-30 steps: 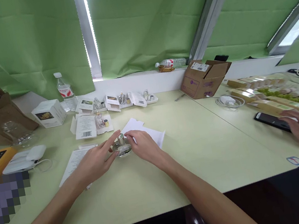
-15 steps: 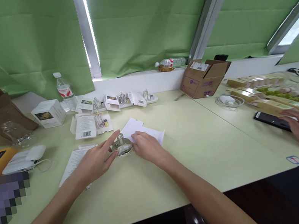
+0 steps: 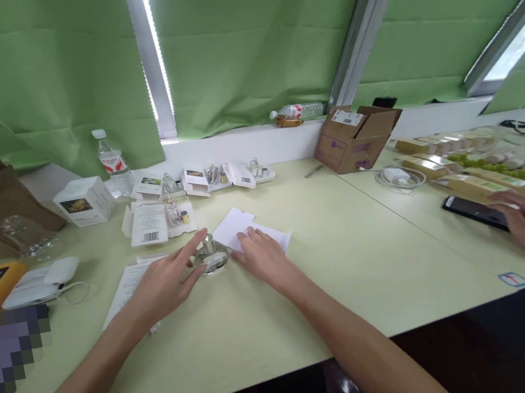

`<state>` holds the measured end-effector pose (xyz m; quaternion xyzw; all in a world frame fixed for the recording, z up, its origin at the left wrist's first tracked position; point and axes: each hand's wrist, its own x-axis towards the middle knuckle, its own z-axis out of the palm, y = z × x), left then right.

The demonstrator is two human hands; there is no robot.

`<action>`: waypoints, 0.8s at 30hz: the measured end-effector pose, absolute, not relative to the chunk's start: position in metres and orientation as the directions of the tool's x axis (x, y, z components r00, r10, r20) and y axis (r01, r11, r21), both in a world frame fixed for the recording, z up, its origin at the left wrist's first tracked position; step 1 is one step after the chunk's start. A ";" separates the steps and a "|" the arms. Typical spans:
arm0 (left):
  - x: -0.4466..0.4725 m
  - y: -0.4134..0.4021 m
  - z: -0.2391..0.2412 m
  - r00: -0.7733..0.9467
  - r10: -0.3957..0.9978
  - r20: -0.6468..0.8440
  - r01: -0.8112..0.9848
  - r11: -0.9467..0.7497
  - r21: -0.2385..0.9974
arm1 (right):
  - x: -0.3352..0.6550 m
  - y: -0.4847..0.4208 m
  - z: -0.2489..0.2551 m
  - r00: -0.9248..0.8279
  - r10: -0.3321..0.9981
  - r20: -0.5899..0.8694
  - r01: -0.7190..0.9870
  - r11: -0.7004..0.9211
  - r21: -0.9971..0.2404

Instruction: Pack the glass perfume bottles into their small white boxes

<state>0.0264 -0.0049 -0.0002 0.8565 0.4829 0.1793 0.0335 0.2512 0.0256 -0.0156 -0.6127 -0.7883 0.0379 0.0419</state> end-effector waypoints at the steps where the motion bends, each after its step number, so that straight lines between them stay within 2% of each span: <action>1: 0.026 -0.005 -0.001 0.464 0.840 0.281 0.817 -0.528 0.230 | 0.252 0.026 -0.016 -0.249 0.968 0.019 0.963 0.250 -0.102; 12: 0.025 0.001 -0.008 0.401 0.872 0.279 0.860 -0.464 0.214 | 0.253 0.020 -0.006 -0.276 0.961 -0.020 0.960 0.275 -0.045; 16: 0.024 0.002 -0.008 0.380 0.880 0.283 0.868 -0.445 0.219 | 0.249 0.022 -0.010 -0.271 0.962 0.006 0.962 0.271 -0.037; 19: 0.024 0.003 -0.009 0.365 0.882 0.298 0.871 -0.437 0.225 | 0.253 0.029 -0.014 -0.245 0.969 0.042 0.969 0.246 -0.021; 24: 0.024 0.004 -0.010 0.305 0.907 0.290 0.903 -0.372 0.214 | 0.263 0.037 -0.014 -0.210 0.978 0.006 0.977 0.210 0.038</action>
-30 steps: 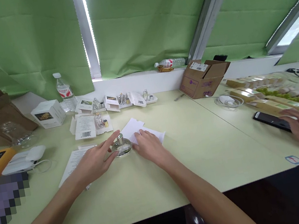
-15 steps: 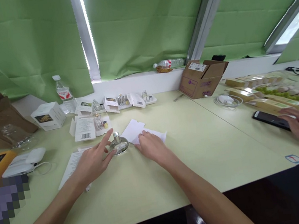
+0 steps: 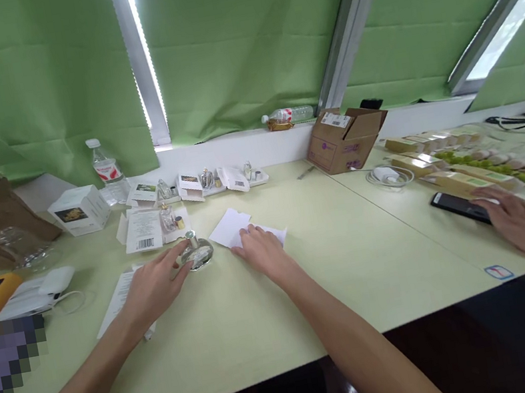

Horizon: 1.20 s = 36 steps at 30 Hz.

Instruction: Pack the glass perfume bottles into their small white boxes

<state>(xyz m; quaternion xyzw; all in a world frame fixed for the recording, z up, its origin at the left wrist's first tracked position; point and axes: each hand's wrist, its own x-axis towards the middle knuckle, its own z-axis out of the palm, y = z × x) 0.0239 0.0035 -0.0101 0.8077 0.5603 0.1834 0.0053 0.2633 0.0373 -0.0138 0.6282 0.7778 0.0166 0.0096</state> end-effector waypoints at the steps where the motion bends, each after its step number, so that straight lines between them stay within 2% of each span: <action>1: 0.024 0.004 -0.010 0.294 0.911 0.290 0.909 -0.360 0.210 | 0.264 0.037 -0.012 -0.211 0.977 0.010 0.976 0.210 0.046; 15: 0.025 0.003 -0.010 0.275 0.886 0.375 0.929 -0.345 0.135 | 0.245 0.034 -0.008 -0.251 0.964 0.089 0.959 0.235 0.161; 23: 0.024 0.004 -0.011 0.275 0.888 0.369 0.916 -0.358 0.180 | 0.255 0.034 0.004 -0.038 0.941 0.336 0.993 -0.001 0.116; 26: 0.024 0.002 -0.009 0.254 0.890 0.378 0.909 -0.353 0.221 | 0.264 0.035 0.006 0.045 0.829 0.557 0.999 -0.049 -0.008; 29: 0.025 0.001 -0.005 0.219 0.886 0.409 0.892 -0.352 0.285 | 0.268 0.036 0.005 0.049 0.648 0.760 0.994 0.041 -0.099; 32: 0.027 -0.002 -0.002 0.194 0.878 0.438 0.854 -0.371 0.366 | 0.267 0.034 0.004 0.028 0.484 0.875 0.984 0.143 -0.110; 36: 0.030 -0.005 -0.001 0.200 0.840 0.504 0.795 -0.440 0.418 | 0.261 0.028 0.006 -0.038 0.339 0.940 0.959 0.276 -0.061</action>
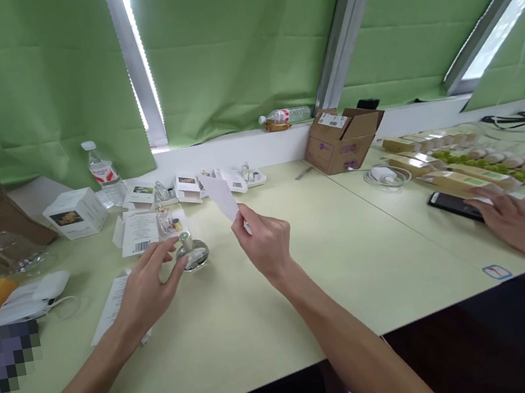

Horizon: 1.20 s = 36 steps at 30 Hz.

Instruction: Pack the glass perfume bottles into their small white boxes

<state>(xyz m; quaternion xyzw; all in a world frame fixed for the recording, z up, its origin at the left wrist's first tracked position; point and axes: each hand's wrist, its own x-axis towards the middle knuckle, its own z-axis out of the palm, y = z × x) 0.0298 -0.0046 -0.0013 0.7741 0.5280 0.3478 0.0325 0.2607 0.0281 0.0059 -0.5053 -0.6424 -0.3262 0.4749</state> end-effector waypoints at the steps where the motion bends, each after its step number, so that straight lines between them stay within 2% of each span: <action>1: 0.030 -0.005 -0.002 0.205 0.828 0.522 0.780 -0.461 0.424 | 0.259 0.026 0.007 -0.062 0.312 0.948 0.951 0.307 -0.039; 7: 0.034 -0.009 0.002 0.197 0.785 0.587 0.725 -0.520 0.452 | 0.245 0.013 0.011 -0.195 0.169 0.966 0.844 0.531 0.077; 11: 0.036 -0.013 0.008 0.180 0.834 0.522 0.691 -0.485 0.536 | 0.236 0.005 0.011 -0.303 0.150 0.941 0.722 0.681 0.124; 15: 0.035 -0.013 0.006 0.196 0.866 0.460 0.605 -0.476 0.639 | 0.230 0.001 0.010 -0.398 0.154 0.904 0.667 0.725 0.170; 19: 0.032 -0.009 0.004 0.132 0.894 0.427 0.311 -0.447 0.839 | 0.228 0.001 0.008 -0.424 0.174 0.889 0.646 0.746 0.162; 22: 0.029 -0.006 0.009 0.069 0.946 0.317 0.057 -0.321 0.945 | 0.228 0.001 0.008 -0.448 0.168 0.878 0.650 0.735 0.191; 25: 0.025 -0.004 0.017 0.090 0.986 0.141 -0.059 -0.136 0.989 | 0.228 0.001 0.009 -0.507 0.164 0.846 0.624 0.747 0.229; 28: 0.021 -0.002 0.023 0.118 0.991 0.061 -0.192 -0.038 0.981 | 0.226 0.000 0.010 -0.573 0.174 0.801 0.582 0.775 0.248; 31: 0.019 0.000 0.021 0.078 0.997 0.025 -0.223 -0.007 0.975 | 0.224 -0.002 0.009 -0.601 0.216 0.770 0.534 0.825 0.186; 36: 0.016 0.003 0.014 0.038 0.999 -0.011 -0.194 0.019 0.981 | 0.220 -0.004 0.006 -0.495 0.319 0.808 0.467 0.882 -0.062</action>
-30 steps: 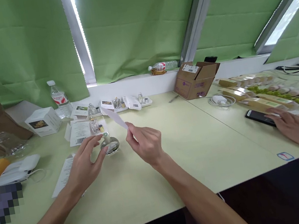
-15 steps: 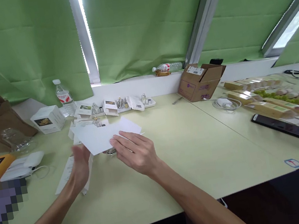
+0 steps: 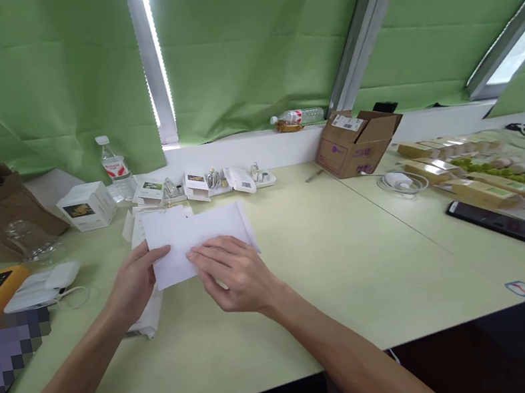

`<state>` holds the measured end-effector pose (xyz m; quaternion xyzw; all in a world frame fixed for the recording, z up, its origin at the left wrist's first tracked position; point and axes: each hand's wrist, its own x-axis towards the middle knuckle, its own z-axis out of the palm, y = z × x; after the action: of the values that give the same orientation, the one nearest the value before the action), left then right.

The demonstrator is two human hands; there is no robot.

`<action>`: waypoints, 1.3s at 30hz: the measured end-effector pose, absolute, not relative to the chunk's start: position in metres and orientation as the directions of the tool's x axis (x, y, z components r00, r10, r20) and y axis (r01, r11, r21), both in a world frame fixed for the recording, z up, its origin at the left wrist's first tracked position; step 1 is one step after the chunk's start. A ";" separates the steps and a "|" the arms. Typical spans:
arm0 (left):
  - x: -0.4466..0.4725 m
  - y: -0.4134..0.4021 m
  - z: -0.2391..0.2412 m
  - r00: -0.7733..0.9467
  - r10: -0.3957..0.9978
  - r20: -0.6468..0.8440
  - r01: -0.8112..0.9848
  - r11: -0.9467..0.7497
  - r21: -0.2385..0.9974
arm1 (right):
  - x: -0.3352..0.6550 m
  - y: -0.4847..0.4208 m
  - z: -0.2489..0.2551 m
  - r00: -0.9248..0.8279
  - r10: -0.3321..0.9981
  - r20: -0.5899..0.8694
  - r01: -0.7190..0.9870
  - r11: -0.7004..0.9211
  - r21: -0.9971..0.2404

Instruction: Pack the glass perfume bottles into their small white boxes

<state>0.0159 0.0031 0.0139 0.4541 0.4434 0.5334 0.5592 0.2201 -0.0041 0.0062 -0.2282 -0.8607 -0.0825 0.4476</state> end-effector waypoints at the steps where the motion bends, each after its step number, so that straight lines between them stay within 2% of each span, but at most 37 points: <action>1: 0.016 0.003 0.013 0.039 0.999 -0.016 -0.189 0.023 0.982 | 0.220 -0.004 0.006 -0.455 0.342 0.822 0.458 0.882 -0.113; 4: 0.016 0.003 0.015 0.037 0.999 -0.031 -0.175 0.037 0.984 | 0.221 -0.003 0.006 -0.340 0.396 0.853 0.438 0.869 -0.229; 7: 0.017 0.002 0.018 0.033 0.999 -0.027 -0.179 0.032 0.983 | 0.224 -0.001 0.008 -0.258 0.399 0.880 0.431 0.863 -0.265; 12: 0.017 -0.001 0.020 0.028 0.999 -0.031 -0.149 0.035 0.988 | 0.227 -0.001 0.010 -0.275 0.368 0.888 0.407 0.881 -0.240; 21: 0.018 -0.001 0.020 0.017 1.000 -0.003 -0.112 0.005 0.994 | 0.228 0.000 0.007 -0.340 0.390 0.856 0.479 0.855 -0.199; 29: 0.020 -0.003 0.022 0.032 0.999 0.025 -0.142 -0.020 0.990 | 0.232 -0.001 0.010 -0.282 0.389 0.877 0.463 0.856 -0.231; 34: 0.020 -0.004 0.022 0.023 0.999 0.039 -0.141 -0.035 0.989 | 0.235 -0.001 0.011 -0.266 0.428 0.864 0.527 0.815 -0.241; 39: 0.020 -0.005 0.023 0.010 0.998 0.060 -0.142 -0.058 0.988 | 0.235 -0.002 0.015 -0.226 0.389 0.893 0.522 0.823 -0.226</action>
<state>0.0198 -0.0050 0.0234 0.4815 0.4448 0.5451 0.5227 0.2351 -0.0019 0.0146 -0.2917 -0.7806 -0.0603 0.5495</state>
